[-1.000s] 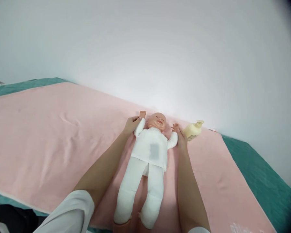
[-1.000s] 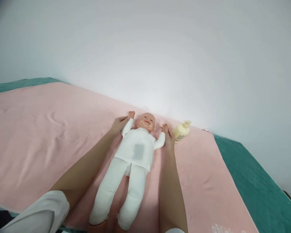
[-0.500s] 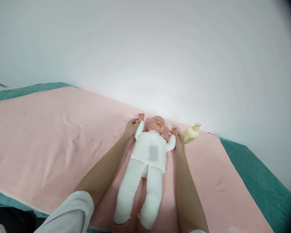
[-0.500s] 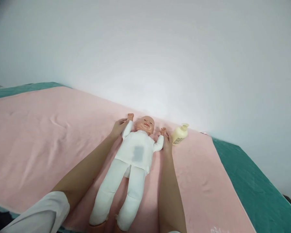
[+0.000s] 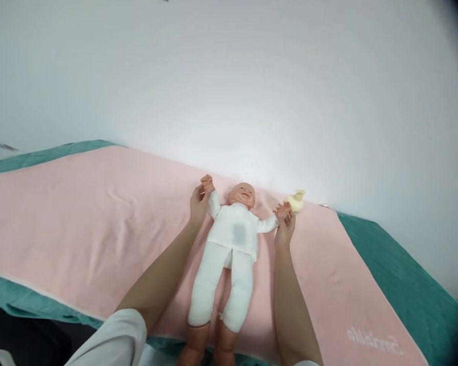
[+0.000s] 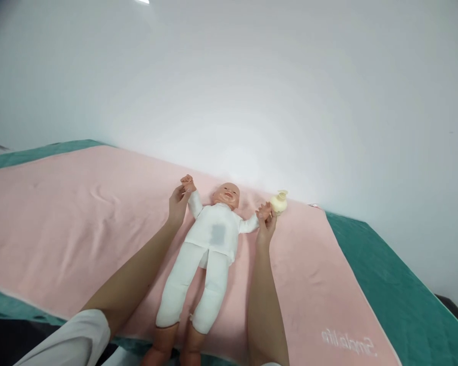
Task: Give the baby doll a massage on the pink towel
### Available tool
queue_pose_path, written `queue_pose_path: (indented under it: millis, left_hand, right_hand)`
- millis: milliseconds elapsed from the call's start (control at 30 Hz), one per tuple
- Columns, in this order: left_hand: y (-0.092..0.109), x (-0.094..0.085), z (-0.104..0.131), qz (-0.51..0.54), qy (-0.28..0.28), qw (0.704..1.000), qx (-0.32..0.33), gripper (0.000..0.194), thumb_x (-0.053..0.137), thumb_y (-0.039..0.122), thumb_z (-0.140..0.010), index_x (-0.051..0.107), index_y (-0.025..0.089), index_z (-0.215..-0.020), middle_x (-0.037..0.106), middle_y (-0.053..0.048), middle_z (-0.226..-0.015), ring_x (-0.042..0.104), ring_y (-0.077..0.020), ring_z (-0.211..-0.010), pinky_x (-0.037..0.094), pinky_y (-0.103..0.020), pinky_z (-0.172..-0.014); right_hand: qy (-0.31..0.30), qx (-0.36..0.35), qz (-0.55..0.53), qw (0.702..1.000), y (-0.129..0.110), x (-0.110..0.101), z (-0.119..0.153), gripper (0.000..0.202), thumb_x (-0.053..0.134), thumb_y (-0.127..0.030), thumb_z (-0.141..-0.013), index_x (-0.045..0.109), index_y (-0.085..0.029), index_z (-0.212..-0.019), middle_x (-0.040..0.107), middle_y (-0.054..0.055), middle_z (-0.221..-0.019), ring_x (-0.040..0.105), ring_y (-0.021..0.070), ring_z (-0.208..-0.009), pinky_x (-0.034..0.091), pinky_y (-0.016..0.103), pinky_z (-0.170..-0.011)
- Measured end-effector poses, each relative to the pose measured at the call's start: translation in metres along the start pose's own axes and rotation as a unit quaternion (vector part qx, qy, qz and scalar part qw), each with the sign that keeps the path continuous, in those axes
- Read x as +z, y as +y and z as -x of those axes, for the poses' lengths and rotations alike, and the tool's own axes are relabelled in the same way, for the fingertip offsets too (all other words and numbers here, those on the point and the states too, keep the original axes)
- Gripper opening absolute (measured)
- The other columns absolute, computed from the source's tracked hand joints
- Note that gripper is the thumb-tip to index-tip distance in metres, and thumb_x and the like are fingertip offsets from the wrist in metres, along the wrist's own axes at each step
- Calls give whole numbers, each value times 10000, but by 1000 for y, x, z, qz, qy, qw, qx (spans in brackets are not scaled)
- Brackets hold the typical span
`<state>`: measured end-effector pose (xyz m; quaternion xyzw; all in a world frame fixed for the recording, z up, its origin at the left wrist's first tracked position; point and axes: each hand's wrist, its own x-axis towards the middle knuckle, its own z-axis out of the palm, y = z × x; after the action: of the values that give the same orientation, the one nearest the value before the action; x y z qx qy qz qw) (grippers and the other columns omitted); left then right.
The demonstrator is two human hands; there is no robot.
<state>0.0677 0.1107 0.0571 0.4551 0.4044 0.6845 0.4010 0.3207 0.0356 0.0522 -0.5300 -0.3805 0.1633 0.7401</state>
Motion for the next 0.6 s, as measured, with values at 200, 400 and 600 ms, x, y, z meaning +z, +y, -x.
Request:
queue_pose_path:
  millis: [200, 400, 600]
  left_hand:
    - [17, -27, 34, -52, 40, 998, 11, 322, 609, 464, -827, 629, 175, -967, 672, -84, -1007, 627, -240, -995, 489, -354, -849]
    - [21, -54, 71, -109, 54, 992, 28, 332, 640, 453, -803, 595, 231, -1045, 648, -59, -1074, 612, -220, -1031, 492, -341, -877]
    - [28, -74, 99, -237, 43, 971, -3, 394, 666, 456, -760, 582, 302, -1114, 672, -39, -1100, 625, -244, -1040, 501, -356, -856]
  right_hand:
    - [14, 1, -81, 997, 3, -34, 38, 675, 726, -354, -726, 430, -196, -1311, 587, 101, -1227, 621, 178, -1064, 467, 411, -993]
    - [4, 22, -28, 999, 2, -58, 83, 837, 748, -366, -708, 283, -225, -1389, 600, 88, -1162, 602, 204, -1110, 494, 437, -967]
    - [-20, 43, 40, 998, 0, -71, 120, 771, 712, -379, -737, 317, -276, -1391, 569, 83, -1274, 568, 215, -1182, 478, 458, -1009]
